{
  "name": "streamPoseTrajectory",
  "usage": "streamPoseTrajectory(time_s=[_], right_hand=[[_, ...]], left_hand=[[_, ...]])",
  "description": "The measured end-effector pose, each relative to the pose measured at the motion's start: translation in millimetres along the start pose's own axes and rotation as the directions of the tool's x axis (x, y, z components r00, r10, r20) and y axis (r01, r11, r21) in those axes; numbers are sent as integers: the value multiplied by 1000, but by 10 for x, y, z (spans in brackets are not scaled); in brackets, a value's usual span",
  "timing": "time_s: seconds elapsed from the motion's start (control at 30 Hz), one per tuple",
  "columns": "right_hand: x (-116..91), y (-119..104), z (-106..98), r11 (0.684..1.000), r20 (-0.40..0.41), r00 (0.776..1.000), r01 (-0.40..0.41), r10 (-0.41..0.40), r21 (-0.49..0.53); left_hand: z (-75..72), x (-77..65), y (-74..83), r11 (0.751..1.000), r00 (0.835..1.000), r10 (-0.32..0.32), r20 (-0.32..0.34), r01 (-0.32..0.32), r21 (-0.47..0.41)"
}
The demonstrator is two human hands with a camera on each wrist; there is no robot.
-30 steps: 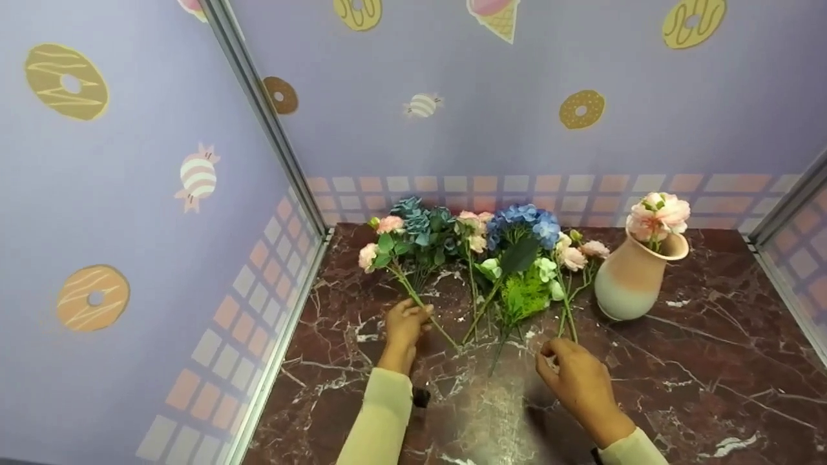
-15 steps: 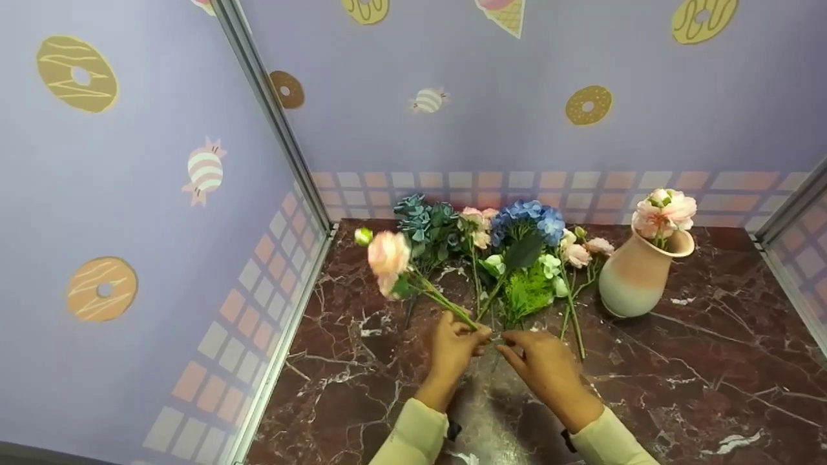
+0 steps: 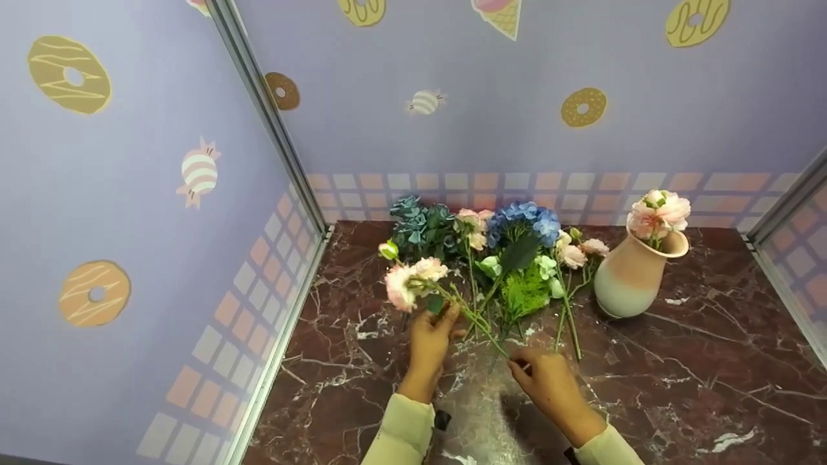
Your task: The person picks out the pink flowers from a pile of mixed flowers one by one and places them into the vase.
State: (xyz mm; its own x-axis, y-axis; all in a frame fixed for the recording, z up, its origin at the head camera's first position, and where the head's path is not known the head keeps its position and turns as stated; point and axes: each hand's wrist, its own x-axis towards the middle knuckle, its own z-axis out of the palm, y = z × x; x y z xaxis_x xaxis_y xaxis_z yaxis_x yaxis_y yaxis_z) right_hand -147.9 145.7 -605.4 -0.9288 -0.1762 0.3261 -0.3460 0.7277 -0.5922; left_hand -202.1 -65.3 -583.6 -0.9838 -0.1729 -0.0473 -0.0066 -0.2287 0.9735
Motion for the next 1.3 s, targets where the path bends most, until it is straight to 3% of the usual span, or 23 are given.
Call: streamPoseTrajectory(time_s=[0.1,0.23,0.33,0.47,0.57,0.83,0.97,1.07,1.2,1.3], right_hand=[[28,7,-60,1000,70,997,-19,18,12],[123,-32,-182,994,124,988,-96,88,56],[232,-97,-255,994,46,997,-72,68,79],[387,-188,-294,997,-69,996,67,-65,29],[438,-238,-293,995,-88,991,99,-98,-1],[419,-286,-291,999,-62,998,7,-5,35],[422,-262,-295,996,-118,989,88,-89,-10],[462,-218,-331,969,-238,941,221,-241,-108],[613,-155,-531,903,-403,814,326,-418,-278],[772,-107,-785,865,-489,725,316,-486,-390]], left_hand=[[-4,-32,13,1000,1000,-4,28,3,6],[30,-101,27,989,998,-3,70,-8,145],[66,-135,24,979,991,-12,133,-15,205],[137,-145,9,983,969,4,248,-50,178],[183,-159,-9,982,954,17,298,-72,174],[242,-194,-34,985,965,47,258,-88,150],[259,-194,-31,989,962,73,265,-104,107],[267,-189,-27,986,958,79,277,-115,117],[280,-178,-53,996,965,31,262,-53,75],[284,-171,-92,999,964,0,267,-10,37]])
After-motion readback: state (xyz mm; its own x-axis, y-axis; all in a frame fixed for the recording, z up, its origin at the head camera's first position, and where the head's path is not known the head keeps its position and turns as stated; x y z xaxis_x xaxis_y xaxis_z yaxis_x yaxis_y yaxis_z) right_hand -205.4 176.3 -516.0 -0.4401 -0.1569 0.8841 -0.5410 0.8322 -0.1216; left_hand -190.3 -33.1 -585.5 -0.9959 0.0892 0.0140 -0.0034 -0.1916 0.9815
